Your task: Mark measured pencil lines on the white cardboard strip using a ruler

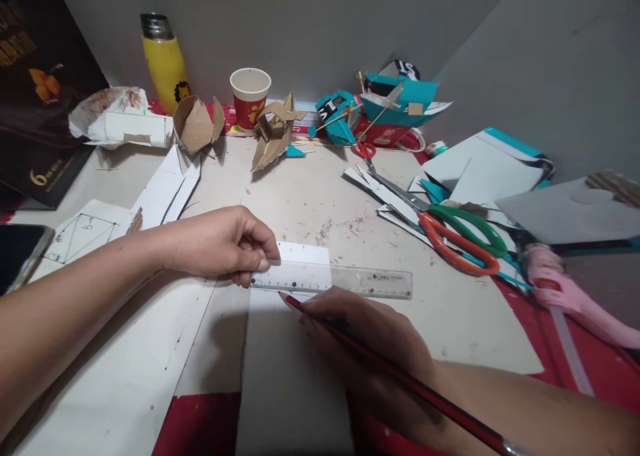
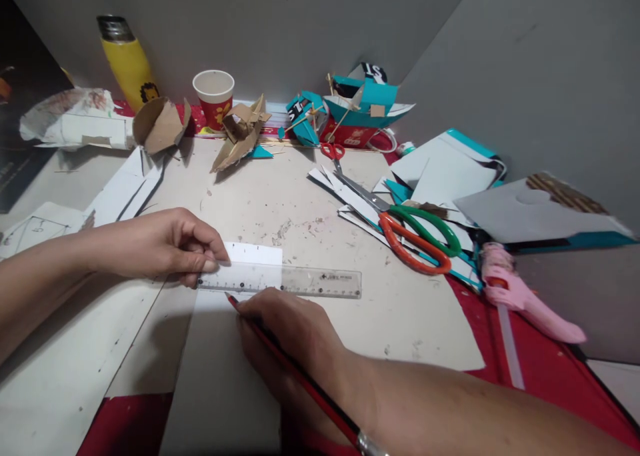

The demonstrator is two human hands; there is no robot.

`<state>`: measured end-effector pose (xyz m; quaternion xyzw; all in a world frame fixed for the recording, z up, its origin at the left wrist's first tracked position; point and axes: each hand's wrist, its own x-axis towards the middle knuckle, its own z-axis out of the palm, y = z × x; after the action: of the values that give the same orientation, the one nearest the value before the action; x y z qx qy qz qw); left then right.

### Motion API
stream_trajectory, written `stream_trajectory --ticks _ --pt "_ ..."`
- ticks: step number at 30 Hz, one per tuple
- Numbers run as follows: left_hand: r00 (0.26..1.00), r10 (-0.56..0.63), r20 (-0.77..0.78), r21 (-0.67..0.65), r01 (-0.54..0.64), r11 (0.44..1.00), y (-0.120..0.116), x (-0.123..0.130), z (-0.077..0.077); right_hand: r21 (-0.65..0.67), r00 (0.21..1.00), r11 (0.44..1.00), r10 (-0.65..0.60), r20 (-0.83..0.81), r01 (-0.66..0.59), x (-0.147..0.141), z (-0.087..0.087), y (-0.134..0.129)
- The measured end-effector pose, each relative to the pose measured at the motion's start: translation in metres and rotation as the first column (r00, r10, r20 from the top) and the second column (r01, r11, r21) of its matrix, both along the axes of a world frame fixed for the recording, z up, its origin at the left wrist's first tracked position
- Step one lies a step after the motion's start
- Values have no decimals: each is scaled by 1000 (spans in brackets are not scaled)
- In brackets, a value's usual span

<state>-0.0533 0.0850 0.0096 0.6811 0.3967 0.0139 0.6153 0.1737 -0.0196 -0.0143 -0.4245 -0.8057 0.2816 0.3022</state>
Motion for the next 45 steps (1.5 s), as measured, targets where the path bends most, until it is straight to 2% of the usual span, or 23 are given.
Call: stream_trajectory --ticks 13,25,30,45 --pt "1000 3 14 1 -3 1000 1 -1 -1 -2 999 999 41 -25 -41 -1 -2 3" --pt "1000 -10 13 2 10 1000 1 -1 -1 -12 999 999 44 -13 -44 0 -3 2" --pt "1000 -1 8 3 1 1000 1 -1 -1 -25 1000 1000 5 -8 -5 0 -6 1" --pt "999 14 33 -6 -14 1000 0 1 0 -39 998 999 25 -55 -27 0 -6 2"
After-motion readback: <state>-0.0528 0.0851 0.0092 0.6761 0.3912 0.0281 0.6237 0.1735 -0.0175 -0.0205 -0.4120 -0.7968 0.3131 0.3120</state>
